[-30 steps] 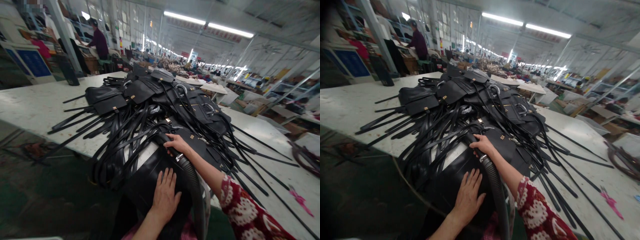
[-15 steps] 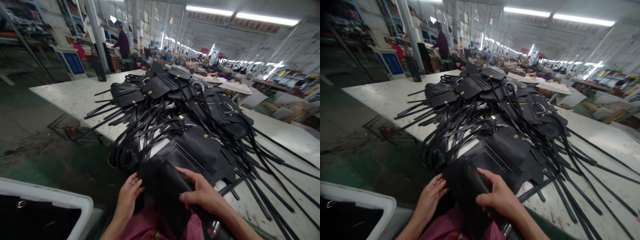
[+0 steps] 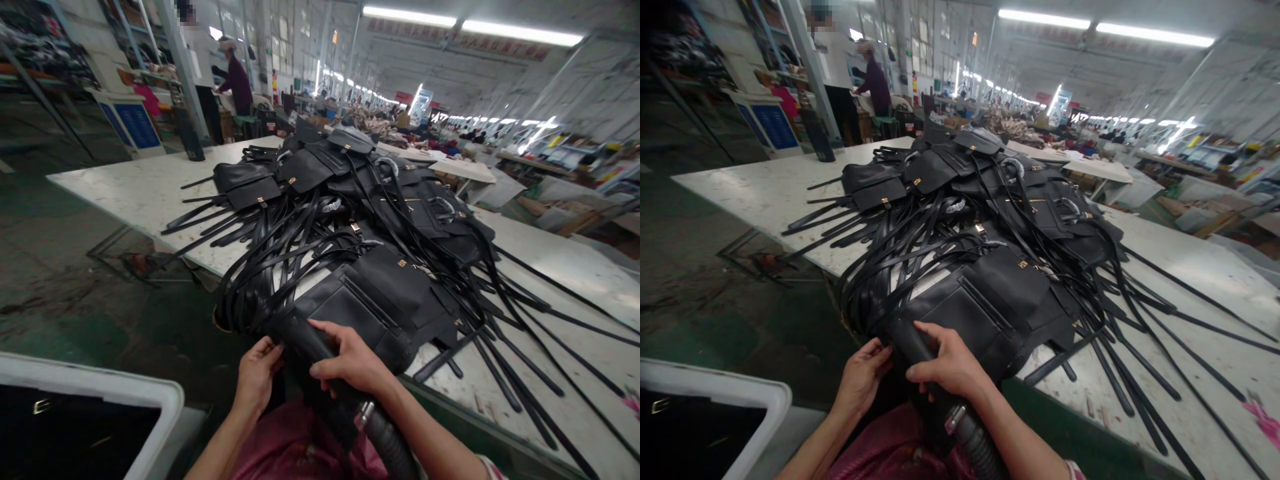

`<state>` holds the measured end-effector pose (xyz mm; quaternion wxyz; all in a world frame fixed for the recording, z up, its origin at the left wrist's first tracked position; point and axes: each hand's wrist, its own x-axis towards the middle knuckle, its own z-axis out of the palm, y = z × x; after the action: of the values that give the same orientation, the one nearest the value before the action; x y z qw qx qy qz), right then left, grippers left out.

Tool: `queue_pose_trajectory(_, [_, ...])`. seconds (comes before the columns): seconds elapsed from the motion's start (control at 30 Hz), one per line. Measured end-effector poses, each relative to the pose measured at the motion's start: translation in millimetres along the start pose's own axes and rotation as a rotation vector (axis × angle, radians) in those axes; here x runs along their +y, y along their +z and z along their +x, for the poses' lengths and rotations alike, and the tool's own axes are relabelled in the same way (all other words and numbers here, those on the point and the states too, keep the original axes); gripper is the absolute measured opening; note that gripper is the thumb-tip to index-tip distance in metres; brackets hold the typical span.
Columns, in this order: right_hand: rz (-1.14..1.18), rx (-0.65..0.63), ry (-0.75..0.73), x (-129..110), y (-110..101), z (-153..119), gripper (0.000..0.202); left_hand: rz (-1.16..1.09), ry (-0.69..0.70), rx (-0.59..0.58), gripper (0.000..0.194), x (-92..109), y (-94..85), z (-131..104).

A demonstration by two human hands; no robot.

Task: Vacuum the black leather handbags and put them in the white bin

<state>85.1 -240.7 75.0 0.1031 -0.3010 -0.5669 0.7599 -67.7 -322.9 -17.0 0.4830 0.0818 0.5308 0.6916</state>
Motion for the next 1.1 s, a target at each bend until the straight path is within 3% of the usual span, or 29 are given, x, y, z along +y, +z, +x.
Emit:
queue_pose_trajectory(0.13, [0.027,0.083,-0.099,-13,-4,-1,0.077,0.008,0.024,-0.015,0.025,0,8.1,-3])
queue_pose_trajectory(0.27, [0.083,0.272,-0.186,-22,-22,-28,0.078,0.013,-0.095,-0.030,0.033,-8,10.8,-15])
queue_pose_trajectory(0.47, [0.092,0.413,-0.109,5,-49,-83,0.079,0.045,-0.494,-0.336,0.028,-50,22.6,-66])
queue_pose_trajectory(0.53, [0.108,0.447,-0.062,17,-50,-103,0.080,0.078,-0.556,-0.397,0.027,-58,28.5,-77])
queue_pose_trajectory(0.67, [0.152,0.459,0.022,32,-42,-146,0.078,0.158,-0.508,-0.392,0.030,-57,39.9,-82])
queue_pose_trajectory(0.83, [0.284,0.320,0.134,48,-25,-190,0.075,0.191,-0.466,-0.315,0.035,-51,49.0,-83])
queue_pose_trajectory(0.97, [0.336,0.286,0.120,61,-20,-194,0.074,0.155,-0.437,-0.288,0.037,-54,53.0,-86])
queue_pose_trajectory(1.1, [0.303,0.404,0.058,58,-28,-176,0.079,0.139,-0.432,-0.295,0.035,-58,54.2,-89])
